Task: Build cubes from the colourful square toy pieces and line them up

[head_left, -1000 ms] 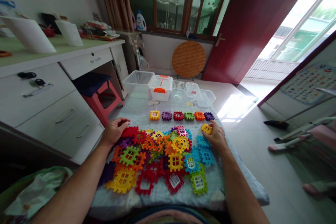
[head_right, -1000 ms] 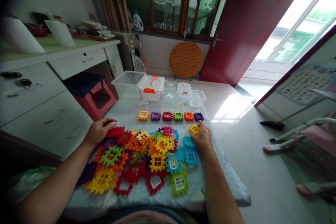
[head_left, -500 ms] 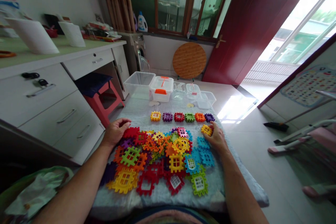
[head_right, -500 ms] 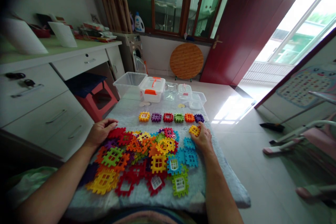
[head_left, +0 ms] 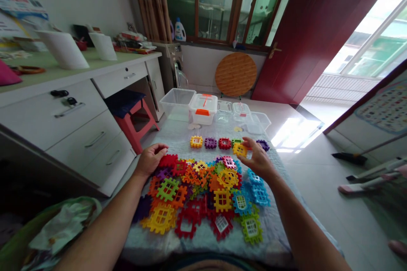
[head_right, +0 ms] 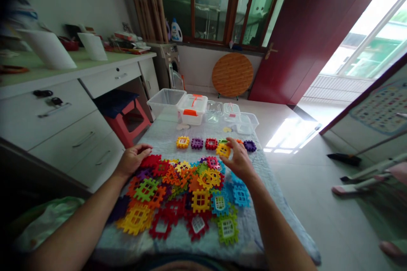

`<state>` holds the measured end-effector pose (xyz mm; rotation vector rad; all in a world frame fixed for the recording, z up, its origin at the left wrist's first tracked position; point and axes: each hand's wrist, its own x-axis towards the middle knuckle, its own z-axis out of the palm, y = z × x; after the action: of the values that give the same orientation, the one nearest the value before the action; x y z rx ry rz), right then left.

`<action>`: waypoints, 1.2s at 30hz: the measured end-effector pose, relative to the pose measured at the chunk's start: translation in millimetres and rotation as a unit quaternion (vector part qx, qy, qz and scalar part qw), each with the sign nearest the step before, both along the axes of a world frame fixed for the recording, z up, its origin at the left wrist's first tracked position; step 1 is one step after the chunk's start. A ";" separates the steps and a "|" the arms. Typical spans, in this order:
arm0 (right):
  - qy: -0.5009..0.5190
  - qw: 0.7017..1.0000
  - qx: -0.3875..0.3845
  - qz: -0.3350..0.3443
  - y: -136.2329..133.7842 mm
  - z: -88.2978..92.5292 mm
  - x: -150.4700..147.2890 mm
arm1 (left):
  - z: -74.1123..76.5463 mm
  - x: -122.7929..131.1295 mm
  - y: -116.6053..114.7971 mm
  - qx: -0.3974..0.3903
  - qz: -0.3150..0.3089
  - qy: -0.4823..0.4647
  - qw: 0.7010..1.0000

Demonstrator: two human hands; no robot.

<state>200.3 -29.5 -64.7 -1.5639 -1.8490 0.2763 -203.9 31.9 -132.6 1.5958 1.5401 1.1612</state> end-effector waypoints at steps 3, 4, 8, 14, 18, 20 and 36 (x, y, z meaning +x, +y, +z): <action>-0.017 0.998 0.002 0.061 26.4 12.2 -41.1 | -1.6 -0.6 0.3 0.008 -0.002 -0.008 1.000; -0.028 0.996 0.004 0.083 36.7 12.9 -54.5 | -1.8 -0.6 0.2 0.010 -0.002 -0.011 1.000; -0.065 0.991 -0.017 0.112 76.2 5.0 -99.6 | -1.7 -0.3 -0.4 0.008 -0.004 -0.014 1.000; -0.118 0.983 -0.053 0.129 105.9 -1.5 -135.5 | -3.6 -1.0 0.4 0.001 -0.010 -0.021 1.000; -0.153 0.978 -0.069 0.126 110.4 -1.4 -145.4 | -3.6 -0.9 0.3 0.008 -0.007 -0.021 1.000; -0.176 0.972 -0.090 0.126 110.9 -2.9 -148.1 | -2.8 -0.7 0.0 0.010 -0.005 -0.016 1.000; -0.244 0.953 -0.123 0.128 109.7 -4.9 -154.3 | 3.3 1.4 -1.8 0.010 0.000 -0.015 1.000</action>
<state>46.0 80.2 -69.7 -1.6616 -2.4927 0.2612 -202.5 30.0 -129.3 1.5841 1.5131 1.1990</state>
